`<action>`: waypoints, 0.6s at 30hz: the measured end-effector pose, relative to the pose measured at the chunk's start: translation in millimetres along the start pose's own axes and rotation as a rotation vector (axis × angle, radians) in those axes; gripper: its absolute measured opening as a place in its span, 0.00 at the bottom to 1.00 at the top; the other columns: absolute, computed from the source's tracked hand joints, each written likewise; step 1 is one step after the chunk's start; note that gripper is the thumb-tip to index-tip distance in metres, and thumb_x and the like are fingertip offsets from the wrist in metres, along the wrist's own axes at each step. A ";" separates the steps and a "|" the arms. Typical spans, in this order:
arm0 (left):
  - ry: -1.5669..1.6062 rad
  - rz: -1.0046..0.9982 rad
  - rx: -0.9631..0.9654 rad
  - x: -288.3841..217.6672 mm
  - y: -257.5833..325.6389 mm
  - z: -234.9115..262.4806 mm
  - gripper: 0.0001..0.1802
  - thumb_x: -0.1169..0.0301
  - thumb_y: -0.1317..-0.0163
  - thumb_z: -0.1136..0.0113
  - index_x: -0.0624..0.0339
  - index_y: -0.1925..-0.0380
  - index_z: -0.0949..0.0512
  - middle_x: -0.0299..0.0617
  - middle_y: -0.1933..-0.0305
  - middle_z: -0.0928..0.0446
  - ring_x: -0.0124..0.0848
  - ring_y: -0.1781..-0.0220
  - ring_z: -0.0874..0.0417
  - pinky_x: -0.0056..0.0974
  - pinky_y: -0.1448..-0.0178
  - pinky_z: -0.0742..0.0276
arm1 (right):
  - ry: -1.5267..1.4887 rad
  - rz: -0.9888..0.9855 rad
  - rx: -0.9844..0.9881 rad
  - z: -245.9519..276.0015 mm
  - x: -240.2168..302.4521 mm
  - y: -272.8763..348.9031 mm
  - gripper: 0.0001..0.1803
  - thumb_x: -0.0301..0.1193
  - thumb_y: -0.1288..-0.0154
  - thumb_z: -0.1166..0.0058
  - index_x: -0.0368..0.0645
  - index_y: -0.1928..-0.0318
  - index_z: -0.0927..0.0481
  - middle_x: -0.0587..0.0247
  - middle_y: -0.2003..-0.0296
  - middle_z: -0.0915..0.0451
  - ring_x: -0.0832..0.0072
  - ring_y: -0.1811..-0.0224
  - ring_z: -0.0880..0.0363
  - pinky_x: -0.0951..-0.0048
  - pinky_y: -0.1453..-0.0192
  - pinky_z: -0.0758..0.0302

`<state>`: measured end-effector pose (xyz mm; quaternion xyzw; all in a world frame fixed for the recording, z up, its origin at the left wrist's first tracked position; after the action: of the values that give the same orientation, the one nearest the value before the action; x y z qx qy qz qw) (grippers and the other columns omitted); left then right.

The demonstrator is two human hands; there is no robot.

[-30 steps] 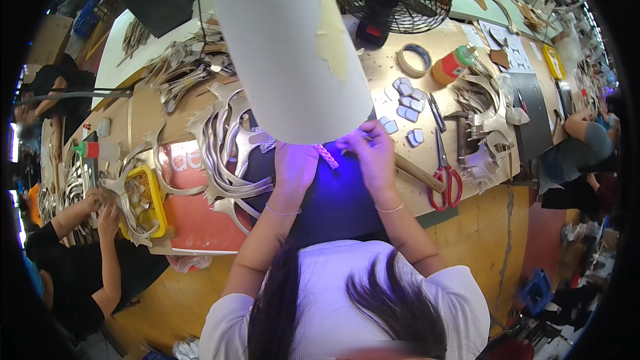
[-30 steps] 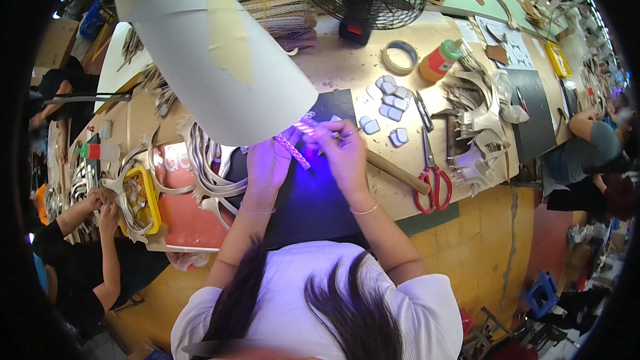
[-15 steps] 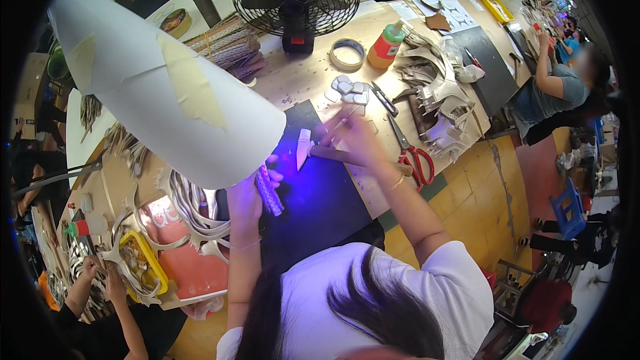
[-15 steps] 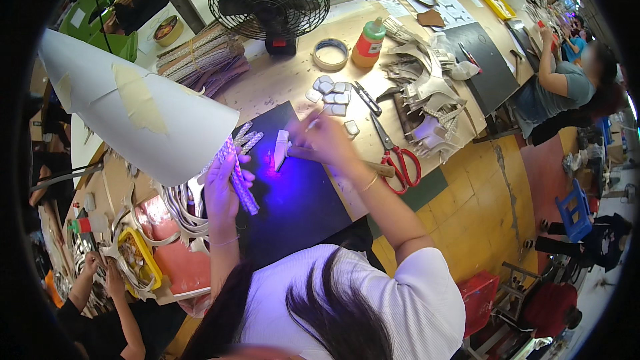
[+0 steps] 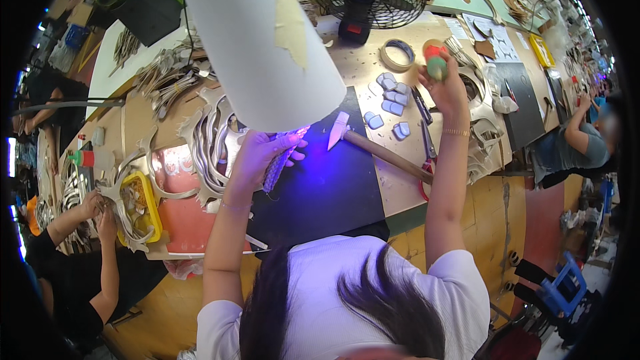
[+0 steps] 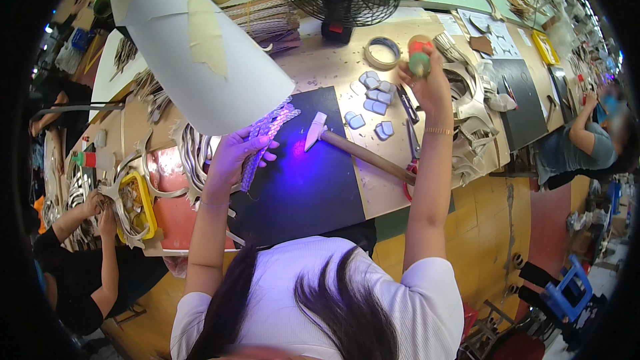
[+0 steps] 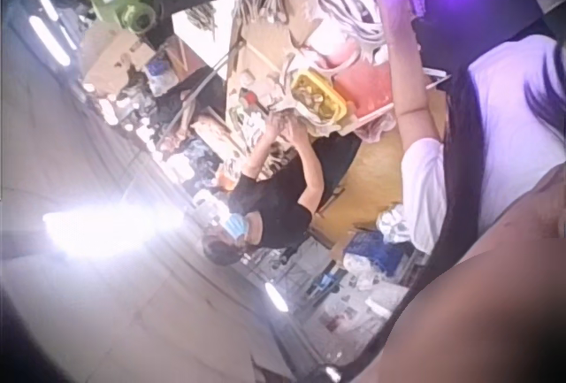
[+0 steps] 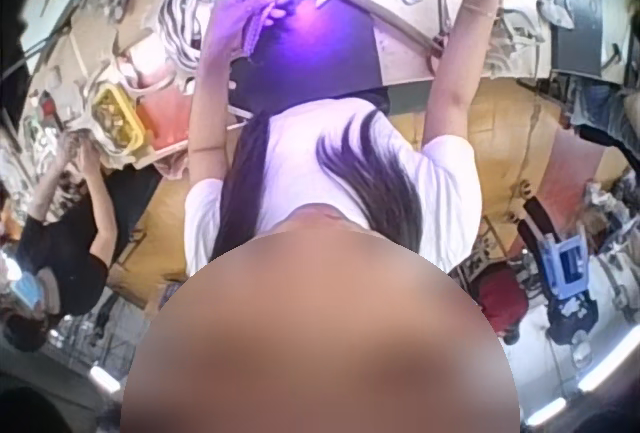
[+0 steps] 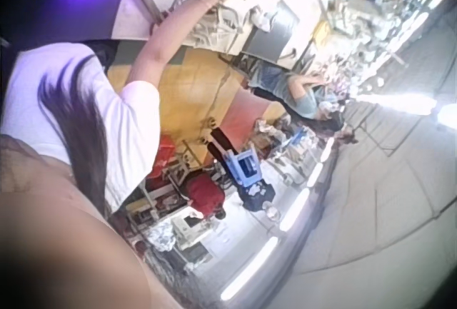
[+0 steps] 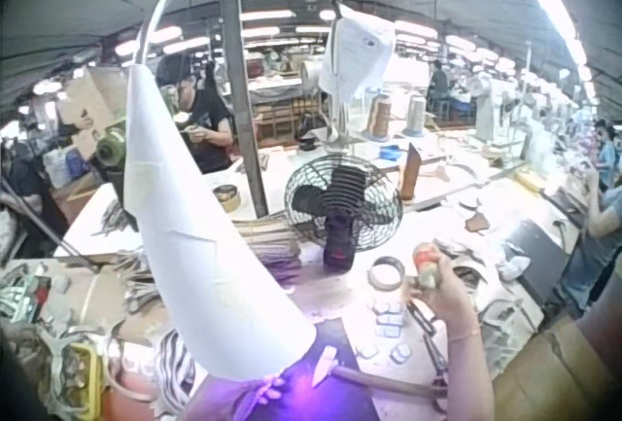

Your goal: The person assembles a decorative metal piece by wrapping a braided cord around its arms, applying glue from a bottle, and using a hammer to secure the cord. The person handles the cord, glue, and hammer repeatedly while working at a cluttered table.

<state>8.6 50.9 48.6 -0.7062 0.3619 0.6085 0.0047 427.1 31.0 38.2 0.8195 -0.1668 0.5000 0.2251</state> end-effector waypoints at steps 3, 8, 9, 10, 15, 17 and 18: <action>-0.005 -0.007 0.043 -5.1 2.2 2.0 0.20 0.72 0.34 0.36 0.70 0.44 0.24 0.51 0.58 0.15 0.28 0.74 0.14 0.25 0.75 0.19 | 0.091 0.212 0.012 -7.7 6.6 47.2 0.24 0.39 0.21 0.53 0.52 0.31 0.42 0.49 0.44 0.26 0.57 0.48 0.18 0.60 0.45 0.19; -0.132 -0.020 0.102 -9.0 0.1 -3.1 0.21 0.71 0.35 0.34 0.70 0.45 0.24 0.49 0.58 0.14 0.26 0.76 0.15 0.25 0.76 0.21 | 0.085 0.554 0.032 -17.4 26.0 103.9 0.37 0.25 0.33 0.38 0.48 0.29 0.43 0.51 0.39 0.27 0.58 0.41 0.21 0.57 0.36 0.22; -0.159 -0.006 0.093 -8.4 -0.5 -3.9 0.20 0.71 0.35 0.34 0.69 0.46 0.23 0.48 0.58 0.14 0.26 0.76 0.15 0.25 0.76 0.21 | 0.099 0.588 0.053 -19.3 30.2 109.2 0.39 0.25 0.35 0.35 0.46 0.29 0.43 0.51 0.38 0.27 0.58 0.39 0.22 0.57 0.34 0.23; -0.175 -0.002 0.093 -7.9 -1.3 -5.0 0.20 0.71 0.35 0.34 0.69 0.46 0.23 0.48 0.59 0.14 0.26 0.76 0.15 0.25 0.76 0.21 | 0.044 0.503 0.077 -18.3 34.9 113.8 0.40 0.29 0.39 0.30 0.41 0.31 0.38 0.52 0.39 0.26 0.59 0.38 0.23 0.57 0.35 0.22; -0.197 0.054 0.086 -2.9 -4.9 -7.2 0.17 0.71 0.35 0.35 0.69 0.50 0.23 0.47 0.60 0.16 0.27 0.75 0.15 0.26 0.75 0.20 | 0.287 0.457 0.167 -34.7 28.6 135.7 0.51 0.43 0.53 0.21 0.38 0.32 0.35 0.55 0.42 0.23 0.61 0.38 0.23 0.59 0.32 0.24; -0.165 0.061 0.105 -1.0 -5.1 -8.3 0.16 0.72 0.35 0.36 0.69 0.50 0.23 0.47 0.61 0.17 0.27 0.75 0.15 0.27 0.74 0.20 | 0.428 0.417 0.131 -42.0 21.4 141.5 0.51 0.41 0.57 0.19 0.38 0.34 0.32 0.56 0.43 0.22 0.62 0.38 0.22 0.59 0.32 0.24; -0.136 0.059 0.121 -0.2 -3.7 -8.7 0.16 0.72 0.35 0.36 0.69 0.50 0.23 0.47 0.61 0.17 0.27 0.75 0.15 0.27 0.74 0.19 | 0.396 0.398 0.162 -46.6 18.2 144.0 0.50 0.39 0.59 0.18 0.38 0.35 0.31 0.57 0.43 0.21 0.62 0.38 0.22 0.59 0.33 0.24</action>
<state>17.9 49.8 49.4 -0.6510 0.4173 0.6319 0.0538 328.7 -66.4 102.2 0.6724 -0.2366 0.6963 0.0848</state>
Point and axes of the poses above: each hand's wrist, its own y-axis away from the middle knuckle, its own z-axis out of the back of the hand, x = y × z, the point moved 3 cm from there along -y, towards the middle knuckle
